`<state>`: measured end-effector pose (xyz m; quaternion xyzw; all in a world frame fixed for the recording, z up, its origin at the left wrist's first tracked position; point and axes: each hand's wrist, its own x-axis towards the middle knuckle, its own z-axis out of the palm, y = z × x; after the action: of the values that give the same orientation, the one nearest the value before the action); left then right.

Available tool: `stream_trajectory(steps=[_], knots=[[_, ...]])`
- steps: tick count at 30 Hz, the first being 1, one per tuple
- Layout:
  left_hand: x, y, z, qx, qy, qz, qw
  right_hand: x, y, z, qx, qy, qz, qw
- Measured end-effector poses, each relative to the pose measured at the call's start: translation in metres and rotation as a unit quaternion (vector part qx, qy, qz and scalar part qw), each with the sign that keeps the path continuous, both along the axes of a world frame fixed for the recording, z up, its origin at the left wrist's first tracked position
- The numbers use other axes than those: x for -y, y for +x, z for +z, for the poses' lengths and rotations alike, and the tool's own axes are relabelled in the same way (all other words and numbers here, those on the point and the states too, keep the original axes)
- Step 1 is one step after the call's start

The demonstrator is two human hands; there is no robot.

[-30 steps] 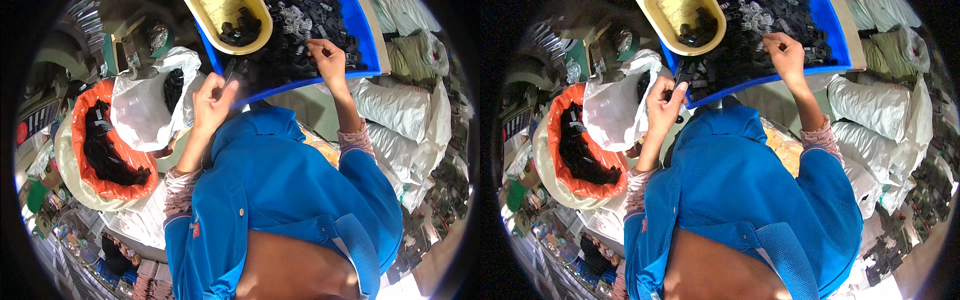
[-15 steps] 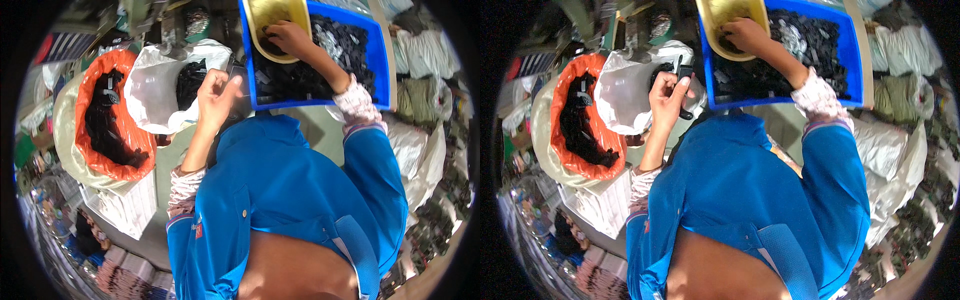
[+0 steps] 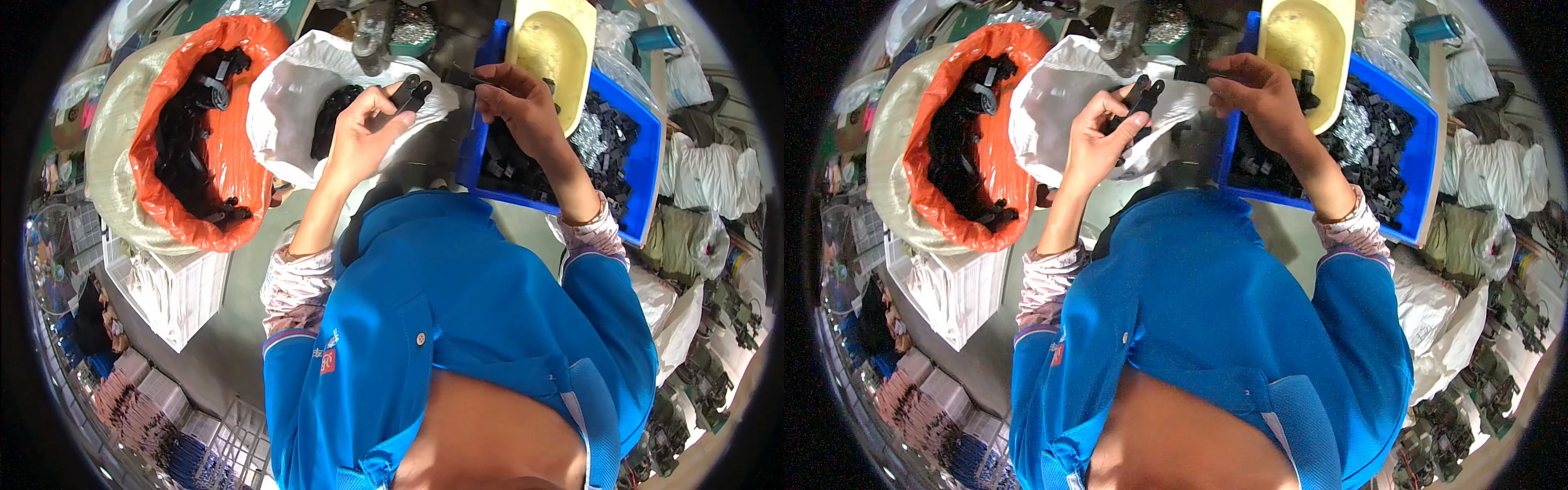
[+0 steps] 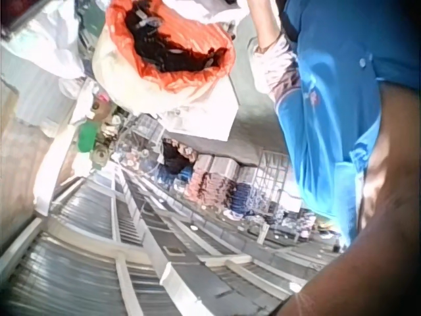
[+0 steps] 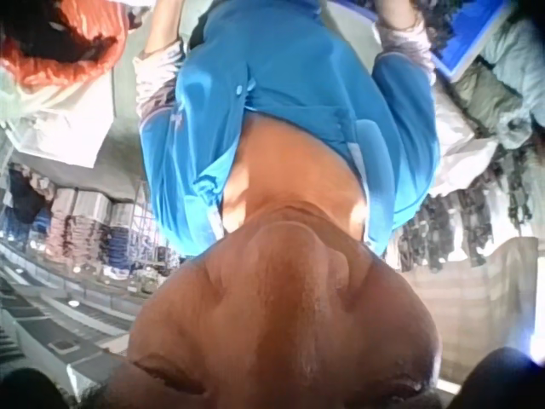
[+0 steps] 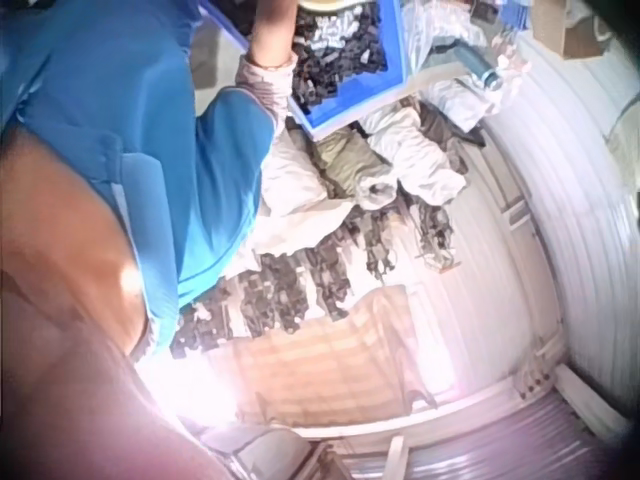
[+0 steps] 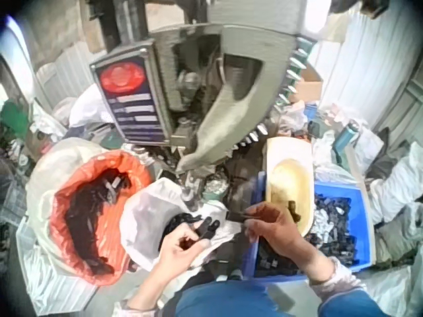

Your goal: The person repeatedly picks small black plastic components from a blue bin and a yellow tray, joins them by hand, and places the assembled pieces into a white bag. The process continues with the same repetitive pick, join, and place actions throughout the clip.

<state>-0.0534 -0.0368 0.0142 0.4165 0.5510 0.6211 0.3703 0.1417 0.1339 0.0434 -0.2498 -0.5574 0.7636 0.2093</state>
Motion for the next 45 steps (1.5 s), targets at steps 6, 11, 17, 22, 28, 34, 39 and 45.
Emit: stream_trajectory(steps=[6, 11, 17, 22, 28, 34, 39, 45], knots=[[0.009, -0.033, -0.001, -0.045, 0.009, 0.016, 0.999, 0.019, -0.048, 0.007, -0.01, 0.034, 0.013, 0.999], [0.01, -0.059, 0.006, -0.139, 0.01, 0.016, 0.99, 0.017, -0.067, 0.004, 0.033, 0.087, 0.068, 0.993], [0.004, -0.084, 0.013, -0.186, 0.034, -0.014, 0.982, 0.027, -0.089, 0.011, 0.073, 0.255, 0.008, 0.964], [-0.003, -0.105, 0.015, -0.282, 0.041, -0.034, 0.958, 0.033, -0.108, 0.009, 0.059, 0.358, -0.009, 0.932], [-0.017, -0.128, 0.025, -0.402, 0.042, -0.061, 0.912, 0.033, -0.129, -0.01, 0.03, 0.385, -0.051, 0.921], [-0.044, -0.159, 0.036, -0.456, 0.135, -0.097, 0.874, 0.03, -0.144, -0.003, 0.037, 0.485, -0.127, 0.865], [-0.063, -0.166, 0.04, -0.442, 0.102, -0.116, 0.884, 0.017, -0.146, -0.014, 0.081, 0.521, -0.149, 0.837], [-0.074, -0.177, 0.04, -0.46, -0.053, -0.202, 0.863, 0.017, -0.151, -0.023, 0.109, 0.358, -0.133, 0.918]])
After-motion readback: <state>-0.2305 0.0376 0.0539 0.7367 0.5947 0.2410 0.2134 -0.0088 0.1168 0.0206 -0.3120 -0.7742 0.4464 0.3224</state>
